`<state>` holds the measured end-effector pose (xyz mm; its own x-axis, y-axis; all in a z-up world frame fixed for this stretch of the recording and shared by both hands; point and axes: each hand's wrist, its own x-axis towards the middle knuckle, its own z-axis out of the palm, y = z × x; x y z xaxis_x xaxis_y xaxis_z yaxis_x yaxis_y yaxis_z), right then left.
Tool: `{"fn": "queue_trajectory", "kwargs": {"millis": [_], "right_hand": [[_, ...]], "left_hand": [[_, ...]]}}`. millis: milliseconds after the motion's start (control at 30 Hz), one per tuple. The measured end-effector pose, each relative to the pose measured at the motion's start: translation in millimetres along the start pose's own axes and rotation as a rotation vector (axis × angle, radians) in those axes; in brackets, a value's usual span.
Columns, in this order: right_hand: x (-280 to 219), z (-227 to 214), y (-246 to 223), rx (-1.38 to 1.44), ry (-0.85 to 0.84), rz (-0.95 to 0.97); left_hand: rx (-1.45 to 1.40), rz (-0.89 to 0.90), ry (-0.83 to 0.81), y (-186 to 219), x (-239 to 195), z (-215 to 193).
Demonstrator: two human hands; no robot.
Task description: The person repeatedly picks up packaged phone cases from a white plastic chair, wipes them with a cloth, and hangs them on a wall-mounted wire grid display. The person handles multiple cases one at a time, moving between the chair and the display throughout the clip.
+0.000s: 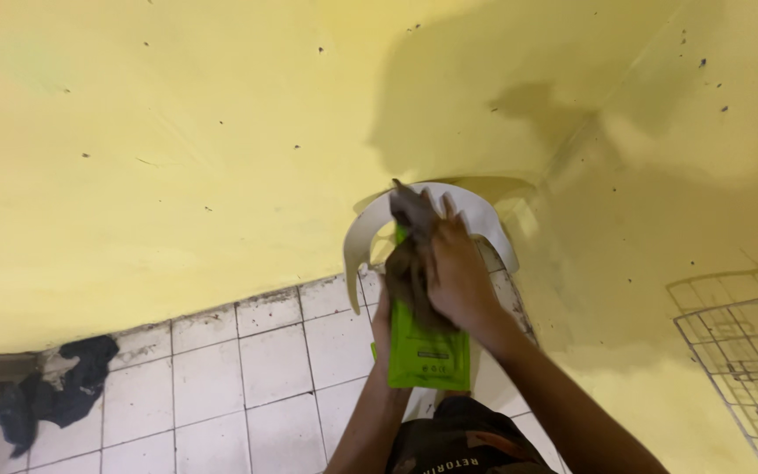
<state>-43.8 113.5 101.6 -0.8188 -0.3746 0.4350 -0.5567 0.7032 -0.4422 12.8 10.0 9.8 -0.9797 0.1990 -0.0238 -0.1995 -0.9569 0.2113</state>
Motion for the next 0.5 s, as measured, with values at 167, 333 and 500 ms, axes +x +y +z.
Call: {"fn": "queue_trajectory", "kwargs": {"millis": [167,333,500], "right_hand": [[-66.3,15.6,-44.1,0.355,-0.243,0.108],[-83.7,17.1,-35.7,0.348,-0.321,0.122],[-63.6,76.6,39.9,-0.116,-0.290,0.115]], "left_hand": [[-0.154,0.025,-0.073,12.4,7.5,-28.3],[-0.189,0.107,0.031,0.3,3.8,-48.6],[-0.123,0.051,0.318,-30.7,-7.8,-78.9]]}}
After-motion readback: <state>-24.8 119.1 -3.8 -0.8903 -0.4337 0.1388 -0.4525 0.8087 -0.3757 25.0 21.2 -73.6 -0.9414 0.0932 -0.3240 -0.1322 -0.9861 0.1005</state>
